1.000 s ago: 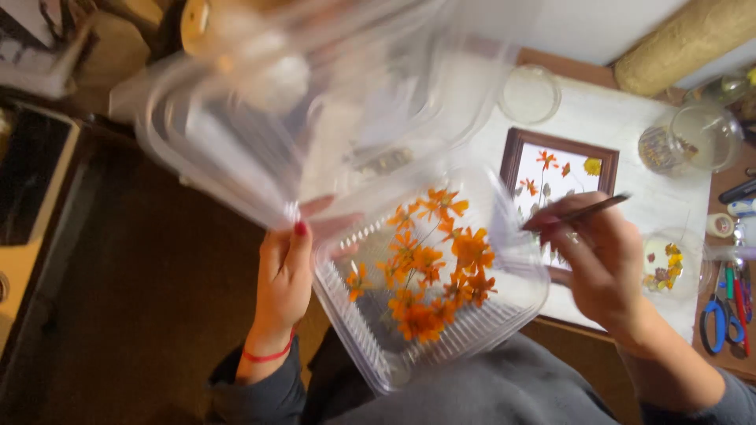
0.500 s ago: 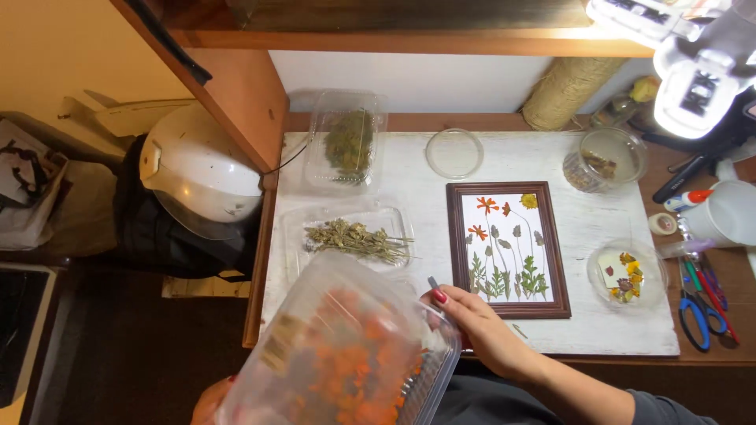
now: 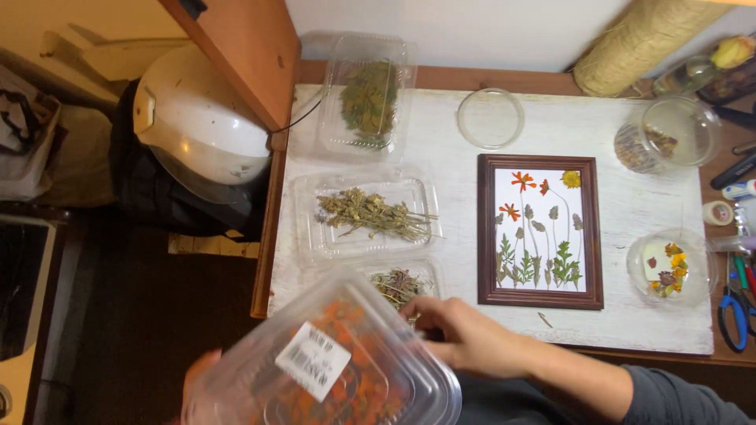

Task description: Arranging and framing pressed flowers in a small picture frame.

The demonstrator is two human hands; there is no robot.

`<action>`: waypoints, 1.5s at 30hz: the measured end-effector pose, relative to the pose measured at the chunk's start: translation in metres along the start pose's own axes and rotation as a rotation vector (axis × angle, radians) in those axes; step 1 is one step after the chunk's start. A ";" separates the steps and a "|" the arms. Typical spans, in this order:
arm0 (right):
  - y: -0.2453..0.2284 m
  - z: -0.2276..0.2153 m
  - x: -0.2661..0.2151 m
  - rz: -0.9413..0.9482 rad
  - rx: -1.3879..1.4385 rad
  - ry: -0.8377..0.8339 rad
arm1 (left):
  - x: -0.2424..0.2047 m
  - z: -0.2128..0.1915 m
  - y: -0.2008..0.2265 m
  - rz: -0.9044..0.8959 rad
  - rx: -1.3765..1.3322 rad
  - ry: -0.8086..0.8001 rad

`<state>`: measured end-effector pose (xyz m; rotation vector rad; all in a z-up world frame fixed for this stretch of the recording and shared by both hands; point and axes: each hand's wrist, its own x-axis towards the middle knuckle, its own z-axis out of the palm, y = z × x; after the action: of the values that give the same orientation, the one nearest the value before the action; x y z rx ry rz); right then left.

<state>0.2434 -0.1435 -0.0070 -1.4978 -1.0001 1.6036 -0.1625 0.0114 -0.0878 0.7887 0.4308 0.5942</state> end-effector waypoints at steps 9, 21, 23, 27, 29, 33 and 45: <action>-0.005 -0.104 0.052 -0.229 0.013 0.409 | 0.191 0.088 0.022 0.087 -0.095 0.032; 0.007 -0.204 0.154 -0.549 -0.060 0.737 | 0.342 0.078 -0.012 0.042 0.262 0.038; -0.007 -0.198 0.160 -0.521 -0.031 0.769 | 0.357 0.076 -0.019 0.027 0.278 0.083; 0.007 -0.227 0.173 -0.507 -0.108 0.771 | 0.383 0.068 -0.032 0.021 0.117 0.192; 0.023 -0.253 0.177 -0.461 -0.077 0.778 | 0.395 0.067 -0.035 0.034 0.003 0.213; 0.010 -0.258 0.154 -0.291 -0.193 0.796 | 0.408 0.079 -0.032 0.075 -0.048 0.267; 0.030 -0.164 0.005 0.100 -0.145 0.764 | 0.392 0.076 -0.033 0.028 -0.178 0.266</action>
<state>0.4073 -0.1411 -0.0404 -2.0501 -0.6082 0.8790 0.1875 0.2035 -0.1193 0.5475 0.6024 0.7563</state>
